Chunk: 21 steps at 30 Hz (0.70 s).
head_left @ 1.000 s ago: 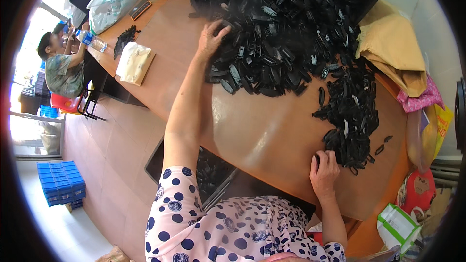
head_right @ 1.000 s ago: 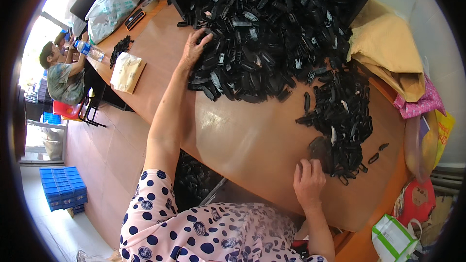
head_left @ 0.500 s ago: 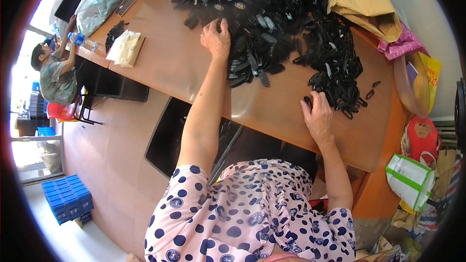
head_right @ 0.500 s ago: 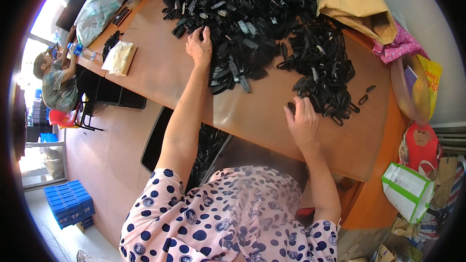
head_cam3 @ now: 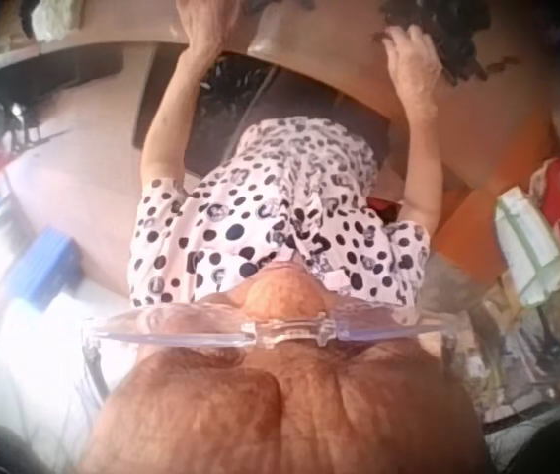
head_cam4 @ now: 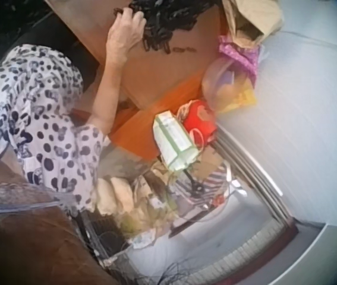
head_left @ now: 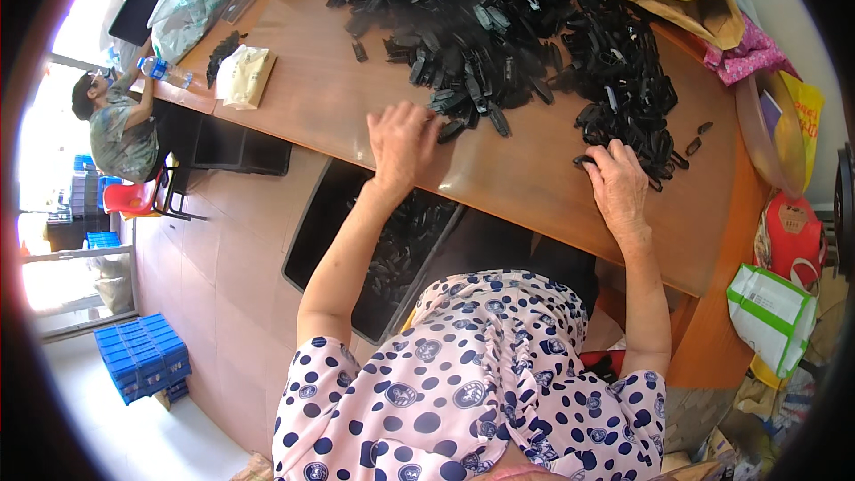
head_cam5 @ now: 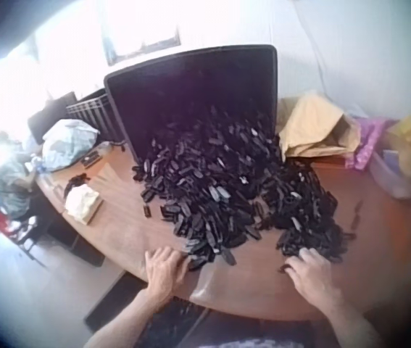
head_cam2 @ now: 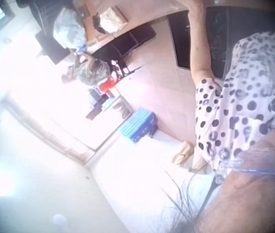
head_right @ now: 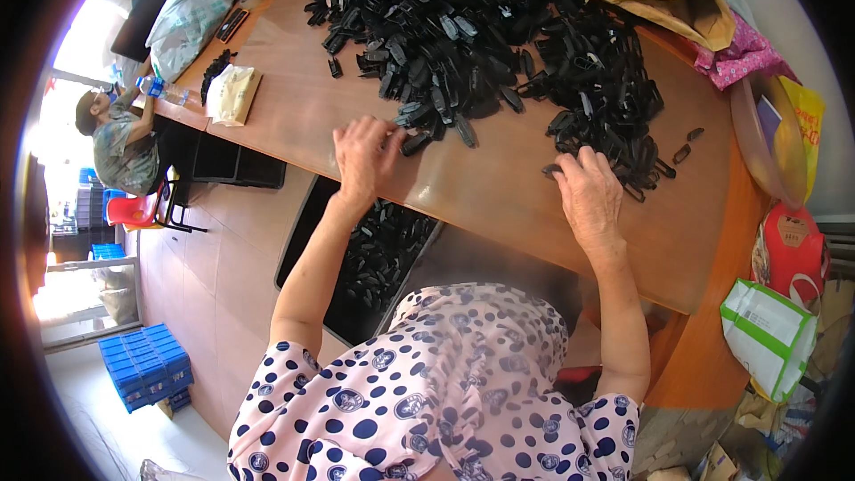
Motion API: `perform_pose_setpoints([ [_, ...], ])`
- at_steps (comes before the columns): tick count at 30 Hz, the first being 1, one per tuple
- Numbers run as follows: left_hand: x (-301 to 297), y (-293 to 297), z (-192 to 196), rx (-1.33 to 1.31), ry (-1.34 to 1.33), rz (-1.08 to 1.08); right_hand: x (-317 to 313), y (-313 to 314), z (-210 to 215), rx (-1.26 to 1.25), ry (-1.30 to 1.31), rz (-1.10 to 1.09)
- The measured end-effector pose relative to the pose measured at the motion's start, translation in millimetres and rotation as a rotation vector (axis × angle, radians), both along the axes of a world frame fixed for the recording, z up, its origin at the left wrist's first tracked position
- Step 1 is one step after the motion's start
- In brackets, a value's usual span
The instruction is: The person assembles plastic components by hand, picking pieces from piles on the table, fitting them together, and dropping the assembled parts into a container below.
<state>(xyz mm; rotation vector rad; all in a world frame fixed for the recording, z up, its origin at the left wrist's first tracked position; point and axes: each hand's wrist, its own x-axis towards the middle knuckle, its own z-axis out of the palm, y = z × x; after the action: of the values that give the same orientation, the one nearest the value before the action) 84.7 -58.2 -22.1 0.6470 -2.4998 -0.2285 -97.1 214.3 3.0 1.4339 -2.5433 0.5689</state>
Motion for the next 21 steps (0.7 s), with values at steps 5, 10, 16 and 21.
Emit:
perform_pose_setpoints([
  [5, -12, 21, -8, -0.071, -0.181, -0.076, -12, 3, -22, -0.382, -0.936, -0.081],
  [10, -18, 34, -14, 0.073, -0.119, -0.207, -4, 12, -12, -0.768, -1.729, 0.013],
  [16, -21, 63, -1, 0.431, -0.151, -0.360, 12, 34, -22, -0.835, -1.961, 0.143],
  [21, -32, 87, 24, 1.830, 0.116, -0.359, 24, 38, -28, -0.870, -1.979, 0.000],
])
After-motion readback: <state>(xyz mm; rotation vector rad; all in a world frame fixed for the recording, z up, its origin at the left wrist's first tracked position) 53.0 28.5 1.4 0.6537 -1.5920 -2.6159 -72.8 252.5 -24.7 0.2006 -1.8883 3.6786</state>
